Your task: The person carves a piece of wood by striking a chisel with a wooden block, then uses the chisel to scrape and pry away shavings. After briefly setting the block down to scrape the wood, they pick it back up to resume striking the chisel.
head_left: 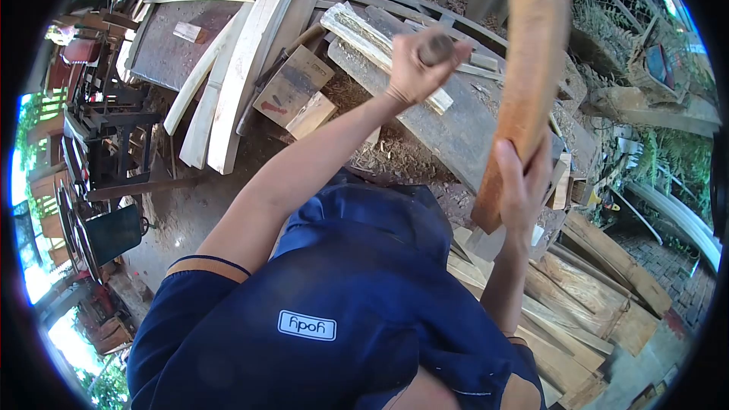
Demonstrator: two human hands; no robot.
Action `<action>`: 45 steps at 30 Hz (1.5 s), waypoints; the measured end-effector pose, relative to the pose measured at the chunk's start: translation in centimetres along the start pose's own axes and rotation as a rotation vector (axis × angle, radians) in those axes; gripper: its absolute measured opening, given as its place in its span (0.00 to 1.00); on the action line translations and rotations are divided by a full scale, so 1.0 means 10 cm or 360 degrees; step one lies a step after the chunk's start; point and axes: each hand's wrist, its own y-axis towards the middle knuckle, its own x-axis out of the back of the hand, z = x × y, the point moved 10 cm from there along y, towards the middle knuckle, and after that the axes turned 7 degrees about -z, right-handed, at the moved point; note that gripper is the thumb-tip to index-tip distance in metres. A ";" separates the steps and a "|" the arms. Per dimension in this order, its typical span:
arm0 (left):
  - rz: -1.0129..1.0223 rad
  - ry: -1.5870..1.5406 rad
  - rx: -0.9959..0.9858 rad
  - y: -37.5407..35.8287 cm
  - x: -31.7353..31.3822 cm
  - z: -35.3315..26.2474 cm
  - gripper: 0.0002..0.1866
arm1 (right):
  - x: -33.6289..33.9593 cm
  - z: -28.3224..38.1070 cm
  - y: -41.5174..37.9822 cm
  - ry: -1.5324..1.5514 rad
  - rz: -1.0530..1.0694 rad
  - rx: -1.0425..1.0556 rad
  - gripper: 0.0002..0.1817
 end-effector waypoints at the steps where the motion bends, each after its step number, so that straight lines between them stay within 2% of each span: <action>1: 0.0105 0.0066 -0.0190 -0.07 -0.08 -0.08 0.17 | 0.01 0.04 0.00 0.0005 0.0009 0.0004 0.29; 3: 0.0176 0.0154 -0.0253 -0.20 -0.13 -0.10 0.17 | 0.20 0.26 -0.05 0.0349 -0.0161 0.0247 0.28; 4: 0.0211 0.0161 -0.0241 -0.25 -0.17 -0.12 0.15 | 0.21 0.32 -0.09 0.0593 -0.0200 0.0217 0.28; 5: 0.0243 0.0170 -0.0234 -0.29 -0.19 -0.13 0.14 | 0.20 0.30 -0.12 0.0595 -0.0190 0.0222 0.28; 7: 0.0260 0.0167 -0.0278 -0.30 -0.19 -0.15 0.11 | 0.00 0.48 -0.19 -0.0120 -0.0036 0.0638 0.28; 8: 0.0174 0.0146 -0.0465 -0.31 -0.13 -0.26 0.11 | -0.25 0.23 -0.16 -0.0420 0.0324 0.0250 0.28; 9: 0.0094 0.0126 -0.0651 -0.33 -0.08 -0.37 0.11 | -0.24 0.22 -0.18 -0.0420 0.0332 0.0258 0.28; 10: 0.0031 -0.0158 -0.0483 -0.29 -0.06 -0.30 0.08 | -0.20 0.21 -0.18 -0.0399 0.0303 0.0276 0.28; 11: 0.0018 -0.0140 -0.0482 -0.29 -0.01 -0.29 0.08 | -0.18 0.20 -0.19 -0.0374 0.0280 0.0271 0.28; 12: 0.0146 0.0068 -0.0324 -0.30 -0.06 -0.20 0.07 | -0.12 0.24 -0.20 -0.0176 0.0173 0.0238 0.27; 13: 0.0277 0.0265 -0.0176 -0.32 -0.13 -0.09 0.07 | -0.14 0.20 -0.22 -0.0177 0.0177 0.0230 0.27; 15: 0.0296 0.0271 -0.0204 -0.33 -0.18 -0.06 0.07 | 0.01 0.23 -0.25 0.0342 -0.0093 0.0330 0.27; 16: 0.0167 0.0119 -0.0345 -0.32 -0.12 -0.12 0.08 | -0.12 0.44 -0.20 -0.0072 0.0035 0.0583 0.28; 17: 0.0037 -0.0038 -0.0483 -0.33 -0.05 -0.18 0.10 | -0.12 0.43 -0.18 -0.0076 0.0020 0.0587 0.28; 18: 0.0003 -0.0046 -0.0363 -0.26 0.02 -0.25 0.13 | -0.21 0.21 -0.13 -0.0144 0.0184 0.0278 0.28; 19: 0.0068 0.0088 0.0023 -0.20 0.11 0.02 0.14 | -0.32 -0.04 -0.10 -0.0203 0.0355 -0.0016 0.29; 21: -0.0255 -0.0202 0.0263 -0.11 0.34 0.21 0.12 | -0.35 -0.23 -0.06 -0.0173 0.0250 0.0104 0.29; 23: -0.0513 -0.0588 0.0428 -0.01 0.56 0.33 0.12 | -0.37 -0.61 -0.06 -0.0395 0.0246 -0.0106 0.30; 24: -0.0603 -0.0621 0.0402 0.07 0.64 0.31 0.16 | -0.42 -0.75 -0.08 -0.0636 0.0308 -0.0129 0.31; 25: -0.0696 -0.0630 0.0430 0.09 0.72 0.33 0.16 | -0.44 -0.82 -0.09 -0.0634 0.0301 -0.0127 0.31; 27: -0.0873 -0.0622 0.0480 0.10 0.89 0.40 0.18 | -0.56 -1.19 -0.22 -0.1016 0.0547 -0.0340 0.31; 28: -0.0882 -0.0615 0.0485 0.11 0.94 0.44 0.18 | -0.58 -1.26 -0.25 -0.1064 0.0548 -0.0298 0.30; 30: -0.1426 -0.0673 0.0666 -0.03 1.27 0.67 0.20 | -0.61 -1.41 -0.30 -0.1119 0.0549 -0.0272 0.30; 31: -0.1427 -0.0675 0.0668 0.01 1.32 0.72 0.20 | -0.60 -1.43 -0.30 -0.1176 0.0541 -0.0245 0.30; 33: -0.1806 -0.0781 0.0835 -0.13 1.47 0.86 0.22 | -0.61 -1.46 -0.30 -0.1164 0.0568 -0.0270 0.30; 35: -0.1805 -0.0807 0.0813 -0.10 1.45 0.84 0.20 | -0.60 -1.48 -0.30 -0.1156 0.0592 -0.0310 0.30; 38: -0.1435 -0.0768 0.0367 0.23 1.37 0.52 0.20 | -0.60 -1.45 -0.29 -0.1139 0.0585 -0.0277 0.30; 41: -0.1311 -0.0557 0.0330 0.32 1.21 0.29 0.24 | -0.61 -1.40 -0.27 -0.1142 0.0530 -0.0164 0.31; 45: -0.1066 -0.0548 0.0386 0.31 0.94 0.32 0.23 | -0.59 -1.42 -0.26 -0.1132 0.0514 -0.0158 0.30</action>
